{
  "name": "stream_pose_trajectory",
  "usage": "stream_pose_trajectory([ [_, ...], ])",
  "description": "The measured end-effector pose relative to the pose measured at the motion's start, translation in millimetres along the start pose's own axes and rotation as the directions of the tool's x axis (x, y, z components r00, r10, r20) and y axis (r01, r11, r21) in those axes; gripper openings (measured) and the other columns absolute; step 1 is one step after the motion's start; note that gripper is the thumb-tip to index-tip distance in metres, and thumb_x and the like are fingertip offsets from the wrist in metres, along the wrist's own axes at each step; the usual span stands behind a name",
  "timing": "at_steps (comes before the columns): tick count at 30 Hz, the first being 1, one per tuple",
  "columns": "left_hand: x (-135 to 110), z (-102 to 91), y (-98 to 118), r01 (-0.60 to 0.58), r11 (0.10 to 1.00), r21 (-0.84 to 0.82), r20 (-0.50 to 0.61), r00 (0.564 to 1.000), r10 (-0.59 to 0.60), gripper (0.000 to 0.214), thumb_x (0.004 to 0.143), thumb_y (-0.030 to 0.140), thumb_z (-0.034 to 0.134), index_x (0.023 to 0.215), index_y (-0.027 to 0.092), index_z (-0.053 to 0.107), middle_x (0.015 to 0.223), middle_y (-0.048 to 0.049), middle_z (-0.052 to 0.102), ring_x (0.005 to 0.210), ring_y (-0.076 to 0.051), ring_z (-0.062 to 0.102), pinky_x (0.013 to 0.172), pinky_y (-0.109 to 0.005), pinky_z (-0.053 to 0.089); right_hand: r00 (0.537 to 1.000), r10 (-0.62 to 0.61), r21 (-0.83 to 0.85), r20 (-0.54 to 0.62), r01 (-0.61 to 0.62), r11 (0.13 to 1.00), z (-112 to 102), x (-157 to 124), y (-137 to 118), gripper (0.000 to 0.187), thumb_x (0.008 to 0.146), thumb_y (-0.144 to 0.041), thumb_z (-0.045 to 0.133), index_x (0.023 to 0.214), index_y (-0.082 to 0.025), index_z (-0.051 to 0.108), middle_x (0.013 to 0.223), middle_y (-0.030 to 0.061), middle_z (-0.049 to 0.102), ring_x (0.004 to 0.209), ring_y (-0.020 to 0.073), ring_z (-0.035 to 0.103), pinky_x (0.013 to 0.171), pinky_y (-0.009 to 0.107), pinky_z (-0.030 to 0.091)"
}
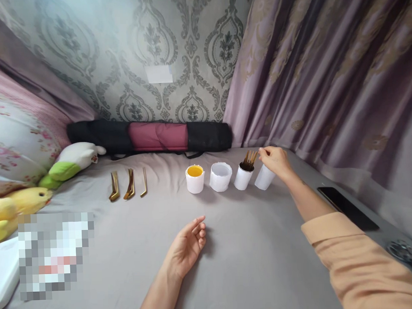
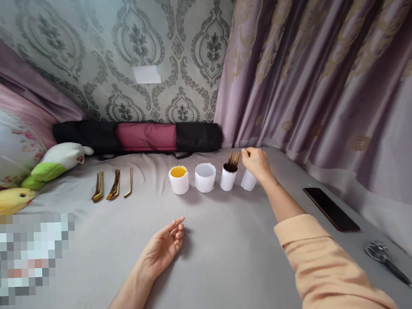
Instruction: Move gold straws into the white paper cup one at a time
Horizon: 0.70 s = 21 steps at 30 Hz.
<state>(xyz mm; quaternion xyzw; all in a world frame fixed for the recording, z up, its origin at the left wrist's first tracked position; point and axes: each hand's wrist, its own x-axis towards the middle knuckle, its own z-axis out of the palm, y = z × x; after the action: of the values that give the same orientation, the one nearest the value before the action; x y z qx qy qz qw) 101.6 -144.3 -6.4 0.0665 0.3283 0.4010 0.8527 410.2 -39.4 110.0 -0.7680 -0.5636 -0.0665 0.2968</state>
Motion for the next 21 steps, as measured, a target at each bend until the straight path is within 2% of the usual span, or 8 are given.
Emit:
stream_pose_trajectory([
  [21, 0, -1.4, 0, -0.003, 1.000, 0.008, 0.019, 1.000, 0.003, 0.025, 0.077, 0.014, 0.055, 0.101, 0.008, 0.055, 0.073, -0.0025, 0.055, 0.056, -0.006, 0.051, 0.049, -0.017, 0.044, 0.991, 0.014, 0.112, -0.132, 0.001, 0.994, -13, -7, -7, 0.030, 0.079, -0.033, 0.042, 0.079, -0.016, 0.066, 0.069, 0.0062, 0.068, 0.066, 0.0183, 0.061, 0.063, 0.027, 0.041],
])
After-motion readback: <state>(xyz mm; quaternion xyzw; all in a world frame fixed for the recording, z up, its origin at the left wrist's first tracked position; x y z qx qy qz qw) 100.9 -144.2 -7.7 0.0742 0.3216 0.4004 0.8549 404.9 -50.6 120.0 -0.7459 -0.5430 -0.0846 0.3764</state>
